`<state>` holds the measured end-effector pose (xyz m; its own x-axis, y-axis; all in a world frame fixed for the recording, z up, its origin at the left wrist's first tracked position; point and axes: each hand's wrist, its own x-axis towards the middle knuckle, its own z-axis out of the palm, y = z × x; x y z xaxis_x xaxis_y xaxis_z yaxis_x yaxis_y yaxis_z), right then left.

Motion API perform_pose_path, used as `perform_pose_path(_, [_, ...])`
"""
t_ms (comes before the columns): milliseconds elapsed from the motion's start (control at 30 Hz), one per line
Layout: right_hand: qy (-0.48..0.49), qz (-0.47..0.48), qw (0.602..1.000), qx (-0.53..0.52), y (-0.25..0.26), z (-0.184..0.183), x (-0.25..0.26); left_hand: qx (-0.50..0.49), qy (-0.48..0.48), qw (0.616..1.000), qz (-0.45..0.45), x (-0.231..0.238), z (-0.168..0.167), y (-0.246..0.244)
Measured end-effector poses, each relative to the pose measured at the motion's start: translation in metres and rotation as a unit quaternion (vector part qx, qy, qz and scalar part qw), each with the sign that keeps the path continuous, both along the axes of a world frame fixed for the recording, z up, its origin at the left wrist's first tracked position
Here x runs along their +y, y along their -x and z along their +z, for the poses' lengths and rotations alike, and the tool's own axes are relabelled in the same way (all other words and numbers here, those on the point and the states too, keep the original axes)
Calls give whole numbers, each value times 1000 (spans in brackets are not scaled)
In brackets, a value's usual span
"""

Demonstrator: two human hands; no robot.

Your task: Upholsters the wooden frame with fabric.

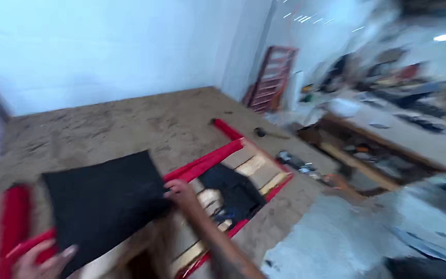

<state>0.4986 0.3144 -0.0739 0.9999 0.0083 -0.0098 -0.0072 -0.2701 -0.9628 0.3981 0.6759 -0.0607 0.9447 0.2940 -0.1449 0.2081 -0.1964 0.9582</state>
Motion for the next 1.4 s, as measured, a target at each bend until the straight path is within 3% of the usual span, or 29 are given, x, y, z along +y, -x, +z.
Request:
perform_pose_path(133, [51,26,992,108,90,-36,34,19,-31,995,92,18,-31,105])
perform_pose_path(300, [151,10,983,107,166,-69,32,46,-69,995,-59,36,-83,191])
perform_pose_path(467, [187,13,976,111,206,-88,15,83,-49,991,-94,32,-109,217])
perform_pose_path(567, [245,19,959,141,218,-87,5,106,-64,982,-142,26,-109,221])
perform_pose_path(667, [398,48,904,151,226,-65,0,144,-185,956,-174,26,-89,221])
perform_pose_path(767, [426,61,903,-14,221,-29,20,15,-365,926,-93,15,-63,200])
perform_pose_path(867, [422,155,886,-116,193,-29,68,-51,-428,890,-150,-29,-57,150])
perform_pose_path(967, [494,279,818,-92,159,-58,90,34,-483,833,-269,-68,-80,113])
perform_pose_path(1100, [558,363,744,-52,138,-54,96,120,-524,788,-299,-79,-77,98])
perform_pose_path(1200, [583,393,711,-26,134,-56,101,142,-542,769,-306,-86,-82,96])
perform_pose_path(1400, [605,408,684,-20,127,-79,118,200,-563,739,-310,-98,-89,85])
